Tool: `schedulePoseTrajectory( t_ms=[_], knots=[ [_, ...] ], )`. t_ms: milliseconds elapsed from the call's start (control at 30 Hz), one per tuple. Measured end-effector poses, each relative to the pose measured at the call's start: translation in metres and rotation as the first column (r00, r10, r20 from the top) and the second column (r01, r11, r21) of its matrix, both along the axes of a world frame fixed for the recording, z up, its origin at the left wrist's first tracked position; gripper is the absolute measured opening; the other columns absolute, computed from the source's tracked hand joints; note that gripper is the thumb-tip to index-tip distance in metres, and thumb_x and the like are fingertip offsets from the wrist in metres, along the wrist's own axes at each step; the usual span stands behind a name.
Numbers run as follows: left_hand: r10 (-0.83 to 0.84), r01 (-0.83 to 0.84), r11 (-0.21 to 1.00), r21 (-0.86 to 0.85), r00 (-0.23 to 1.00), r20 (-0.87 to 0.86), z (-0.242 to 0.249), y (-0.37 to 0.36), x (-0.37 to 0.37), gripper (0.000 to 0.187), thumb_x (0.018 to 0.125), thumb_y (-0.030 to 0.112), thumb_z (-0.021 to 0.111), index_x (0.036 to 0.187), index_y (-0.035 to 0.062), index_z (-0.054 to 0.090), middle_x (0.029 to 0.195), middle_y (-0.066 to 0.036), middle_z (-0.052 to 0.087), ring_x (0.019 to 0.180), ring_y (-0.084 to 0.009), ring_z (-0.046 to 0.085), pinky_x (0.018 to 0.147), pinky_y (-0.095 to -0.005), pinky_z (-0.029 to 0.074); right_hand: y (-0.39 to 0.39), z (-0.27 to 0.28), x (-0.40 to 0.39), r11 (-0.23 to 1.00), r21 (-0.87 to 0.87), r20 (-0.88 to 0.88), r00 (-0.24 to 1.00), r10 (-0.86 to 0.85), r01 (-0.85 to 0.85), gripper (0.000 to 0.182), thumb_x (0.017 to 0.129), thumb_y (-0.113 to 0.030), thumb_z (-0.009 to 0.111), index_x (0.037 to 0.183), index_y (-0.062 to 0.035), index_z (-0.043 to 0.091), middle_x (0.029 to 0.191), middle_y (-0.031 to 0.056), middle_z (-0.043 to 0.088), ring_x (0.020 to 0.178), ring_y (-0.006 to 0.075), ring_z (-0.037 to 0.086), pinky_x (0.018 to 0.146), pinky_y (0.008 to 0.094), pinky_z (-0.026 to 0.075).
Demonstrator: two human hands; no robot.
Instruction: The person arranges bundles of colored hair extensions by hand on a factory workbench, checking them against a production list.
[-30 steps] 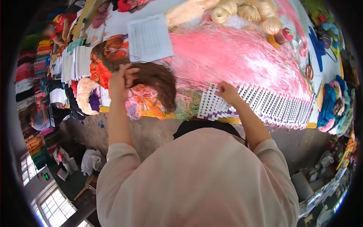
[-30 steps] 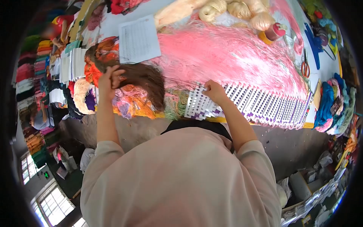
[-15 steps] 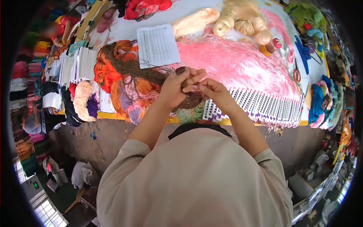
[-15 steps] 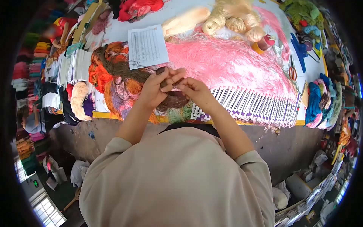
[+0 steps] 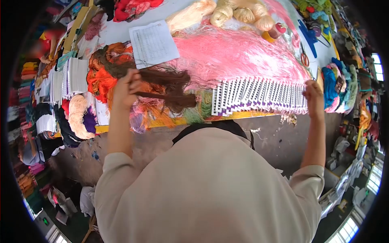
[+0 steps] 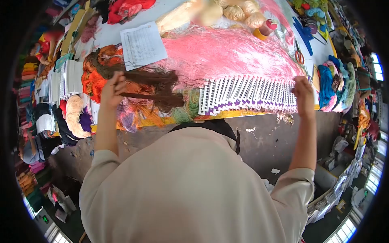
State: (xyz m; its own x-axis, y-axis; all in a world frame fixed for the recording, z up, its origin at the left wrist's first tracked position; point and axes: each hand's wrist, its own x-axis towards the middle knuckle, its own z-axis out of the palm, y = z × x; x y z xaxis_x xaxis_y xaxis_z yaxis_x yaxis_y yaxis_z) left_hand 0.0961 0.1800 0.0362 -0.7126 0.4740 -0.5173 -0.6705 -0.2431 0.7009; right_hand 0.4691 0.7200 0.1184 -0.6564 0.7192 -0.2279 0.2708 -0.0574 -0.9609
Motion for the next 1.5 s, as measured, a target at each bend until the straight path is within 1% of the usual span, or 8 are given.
schedulePoseTrajectory(
  t_ms=[233, 333, 367, 567, 700, 900, 1067, 1500],
  knots=[
    [0.348, -0.350, 0.913, 0.212, 0.936, 0.043, -0.007, -0.077, -0.031, 0.034, 0.101, 0.028, 0.049, 0.120, -0.0001, 0.054, 0.078, 0.001, 0.055, 0.047, -0.0030, 0.032, 0.036, -0.0170, 0.021, 0.243, 0.020, 0.159, 0.678, 0.660, 0.096, 0.858, -0.505, 0.325, 0.029, 0.094, -0.031, 0.058, 0.100, -0.0052, 0.068, 0.088, 0.0030, 0.066, 0.072, 0.0194, 0.062, 0.067, 0.0343, 0.051],
    [0.076, -0.087, 0.980, 0.181, 0.995, 0.068, -0.016, -0.004, 0.007, 0.039, 0.100, 0.026, 0.051, 0.129, -0.0009, 0.050, 0.076, 0.004, 0.055, 0.045, -0.0004, 0.030, 0.036, -0.0164, 0.021, 0.182, 0.038, 0.103, 0.311, 0.872, 0.476, 0.508, -0.718, -0.377, 0.026, 0.093, -0.025, 0.052, 0.099, -0.0062, 0.068, 0.094, 0.0151, 0.069, 0.087, 0.0337, 0.066, 0.072, 0.0442, 0.051],
    [-0.042, 0.019, 0.979, 0.203, 0.993, 0.112, -0.033, 0.026, 0.021, 0.040, 0.099, 0.024, 0.051, 0.131, -0.0015, 0.049, 0.076, 0.005, 0.055, 0.045, 0.0005, 0.030, 0.037, -0.0159, 0.021, 0.196, 0.001, 0.100, -0.028, 0.912, 0.351, 0.815, -0.461, -0.408, 0.023, 0.091, -0.019, 0.052, 0.097, -0.0056, 0.068, 0.091, 0.0139, 0.068, 0.086, 0.0333, 0.066, 0.072, 0.0434, 0.050],
    [-0.445, 0.487, 0.827, -0.282, 0.872, 0.201, -0.112, 0.233, 0.123, 0.022, 0.090, 0.018, 0.060, 0.097, -0.0010, 0.068, 0.091, -0.008, 0.071, 0.052, -0.0056, 0.045, 0.044, -0.0197, 0.033, 0.029, -0.175, -0.044, 0.803, 0.168, 0.684, 0.654, 0.323, -0.572, 0.040, 0.100, -0.035, 0.035, 0.096, -0.0072, 0.063, 0.080, 0.0178, 0.065, 0.073, 0.0350, 0.064, 0.072, 0.0472, 0.047],
    [-0.739, 0.532, 0.420, -0.735, 0.671, 0.063, -0.165, 0.295, 0.148, 0.029, 0.081, 0.020, 0.065, 0.099, -0.0017, 0.067, 0.074, -0.011, 0.068, 0.054, -0.0137, 0.060, 0.047, -0.0306, 0.043, -0.048, -0.207, -0.104, 0.582, 0.232, 0.577, 0.592, 0.562, -0.779, 0.019, 0.097, -0.031, 0.048, 0.105, -0.0146, 0.052, 0.078, 0.0187, 0.065, 0.076, 0.0407, 0.064, 0.066, 0.0505, 0.048],
    [-0.692, 0.160, 0.508, -0.847, 0.661, -0.290, -0.185, 0.313, 0.170, 0.027, 0.080, 0.023, 0.072, 0.091, -0.0007, 0.065, 0.070, -0.010, 0.063, 0.053, -0.0159, 0.058, 0.051, -0.0308, 0.044, -0.062, -0.241, -0.133, 0.662, 0.115, 0.399, 0.645, 0.652, -0.741, 0.014, 0.094, -0.024, 0.054, 0.100, -0.0107, 0.055, 0.079, 0.0152, 0.063, 0.074, 0.0347, 0.063, 0.065, 0.0414, 0.047],
    [-0.286, 0.372, 0.862, -0.345, 0.918, 0.275, -0.154, 0.312, 0.165, 0.013, 0.088, 0.017, 0.064, 0.085, 0.0047, 0.061, 0.057, 0.000, 0.048, 0.045, -0.0093, 0.039, 0.044, -0.0255, 0.029, -0.056, -0.251, -0.134, 0.663, 0.073, 0.330, 0.645, 0.689, -0.745, 0.016, 0.093, -0.025, 0.054, 0.102, -0.0124, 0.055, 0.081, 0.0154, 0.066, 0.079, 0.0362, 0.065, 0.067, 0.0454, 0.049],
    [-0.648, 0.299, 0.554, -0.777, 0.741, -0.176, -0.145, 0.309, 0.144, 0.009, 0.086, 0.012, 0.060, 0.083, 0.0042, 0.064, 0.056, 0.000, 0.051, 0.044, -0.0099, 0.039, 0.042, -0.0267, 0.029, -0.052, -0.269, -0.136, 0.721, -0.207, 0.204, 0.692, 0.693, -0.661, 0.013, 0.089, -0.016, 0.058, 0.100, -0.0078, 0.057, 0.081, 0.0129, 0.065, 0.077, 0.0256, 0.065, 0.069, 0.0381, 0.049]
  ],
)
